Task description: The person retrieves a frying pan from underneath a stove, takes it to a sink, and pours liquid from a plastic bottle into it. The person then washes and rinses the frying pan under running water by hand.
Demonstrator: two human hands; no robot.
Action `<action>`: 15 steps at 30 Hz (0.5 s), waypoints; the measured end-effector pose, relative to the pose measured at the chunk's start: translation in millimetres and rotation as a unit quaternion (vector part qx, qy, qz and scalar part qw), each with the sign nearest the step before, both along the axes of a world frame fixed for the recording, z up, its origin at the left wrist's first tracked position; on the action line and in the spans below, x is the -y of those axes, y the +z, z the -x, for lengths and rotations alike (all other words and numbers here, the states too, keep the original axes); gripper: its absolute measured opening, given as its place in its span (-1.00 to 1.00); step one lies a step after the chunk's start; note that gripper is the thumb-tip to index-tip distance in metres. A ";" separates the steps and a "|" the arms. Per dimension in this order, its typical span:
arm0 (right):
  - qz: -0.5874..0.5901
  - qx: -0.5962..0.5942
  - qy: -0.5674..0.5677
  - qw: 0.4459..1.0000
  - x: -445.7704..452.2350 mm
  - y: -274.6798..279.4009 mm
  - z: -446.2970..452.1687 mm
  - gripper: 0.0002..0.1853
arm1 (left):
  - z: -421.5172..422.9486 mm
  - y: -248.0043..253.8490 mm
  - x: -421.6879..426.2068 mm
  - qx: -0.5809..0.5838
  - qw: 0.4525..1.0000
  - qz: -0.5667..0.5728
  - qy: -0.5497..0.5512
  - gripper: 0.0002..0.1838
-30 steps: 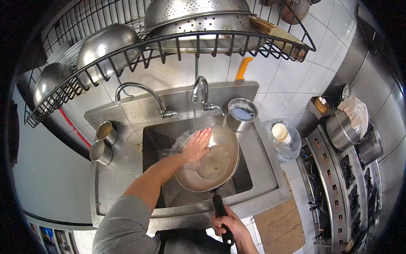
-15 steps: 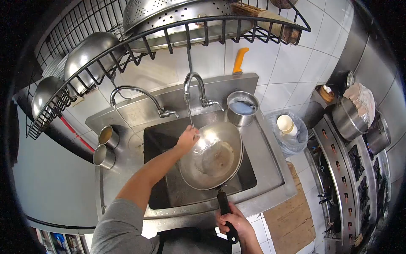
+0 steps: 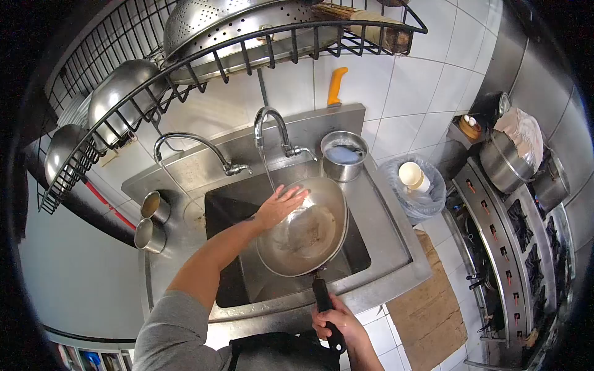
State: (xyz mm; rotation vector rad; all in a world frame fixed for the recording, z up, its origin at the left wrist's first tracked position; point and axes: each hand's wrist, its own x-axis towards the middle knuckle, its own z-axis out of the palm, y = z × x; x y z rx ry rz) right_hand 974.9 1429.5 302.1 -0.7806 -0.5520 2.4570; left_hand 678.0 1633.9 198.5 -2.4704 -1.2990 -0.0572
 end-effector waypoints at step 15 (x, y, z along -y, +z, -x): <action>-0.017 0.057 0.044 0.997 -24.8 -50.7 11.1 -0.62 | -12.6 -17.2 110.0 0.196 0.684 0.693 0.117 -0.46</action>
